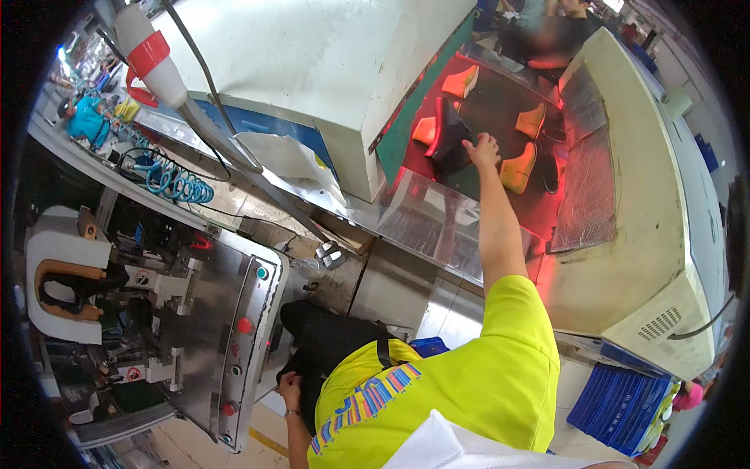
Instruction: Using factory machinery to shape and process shoe components during manufacturing.
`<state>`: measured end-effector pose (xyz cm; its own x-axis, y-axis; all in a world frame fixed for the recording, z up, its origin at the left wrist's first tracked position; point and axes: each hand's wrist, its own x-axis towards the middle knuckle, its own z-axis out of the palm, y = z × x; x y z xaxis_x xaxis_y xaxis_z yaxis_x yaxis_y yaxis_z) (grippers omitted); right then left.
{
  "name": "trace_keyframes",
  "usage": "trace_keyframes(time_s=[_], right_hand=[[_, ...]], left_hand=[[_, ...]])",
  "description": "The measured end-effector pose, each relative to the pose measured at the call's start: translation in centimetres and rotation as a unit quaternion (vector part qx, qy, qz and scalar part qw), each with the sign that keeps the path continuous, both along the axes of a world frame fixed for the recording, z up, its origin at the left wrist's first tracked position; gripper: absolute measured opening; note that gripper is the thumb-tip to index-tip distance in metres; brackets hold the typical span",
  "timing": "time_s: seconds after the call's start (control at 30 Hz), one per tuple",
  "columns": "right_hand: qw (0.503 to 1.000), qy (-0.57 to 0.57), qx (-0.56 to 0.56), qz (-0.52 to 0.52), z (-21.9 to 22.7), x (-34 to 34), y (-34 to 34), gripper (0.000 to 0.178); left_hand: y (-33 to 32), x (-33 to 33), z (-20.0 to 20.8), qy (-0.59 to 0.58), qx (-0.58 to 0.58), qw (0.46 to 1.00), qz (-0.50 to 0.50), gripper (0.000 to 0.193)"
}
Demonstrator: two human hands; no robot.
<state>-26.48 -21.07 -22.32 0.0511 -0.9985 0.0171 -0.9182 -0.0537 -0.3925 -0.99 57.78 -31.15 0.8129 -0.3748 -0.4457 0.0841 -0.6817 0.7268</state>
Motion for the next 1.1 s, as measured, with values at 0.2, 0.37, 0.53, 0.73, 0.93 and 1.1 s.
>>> trace_keyframes(time_s=[0.2,0.37,0.53,0.73,0.93,1.1], right_hand=[[0.989,0.13,-0.065,0.039,-1.9,8.8,5.8,0.089],[0.955,0.21,-0.208,-0.011,-3.6,8.1,5.8,0.019],[0.911,0.254,-0.325,0.003,4.1,3.1,3.4,0.014],[0.854,0.179,-0.386,0.299,18.0,0.6,10.7,0.012],[0.776,0.09,-0.242,0.576,31.0,1.9,24.8,0.018],[0.574,-0.01,-0.279,0.77,34.8,8.8,34.1,0.022]], left_hand=[[-2.6,-0.9,1.4,-0.022,0.033,0.995,-0.092,0.017],[-2.2,-2.2,5.4,-0.079,0.056,0.992,-0.077,0.018],[-3.9,-1.8,10.2,-0.123,0.041,0.989,-0.075,0.017],[-9.8,-1.0,16.7,-0.068,-0.152,0.986,-0.029,0.018],[-16.1,2.3,24.4,-0.005,-0.321,0.939,-0.123,0.019],[-19.1,4.4,29.9,0.051,-0.362,0.918,-0.152,0.026]])
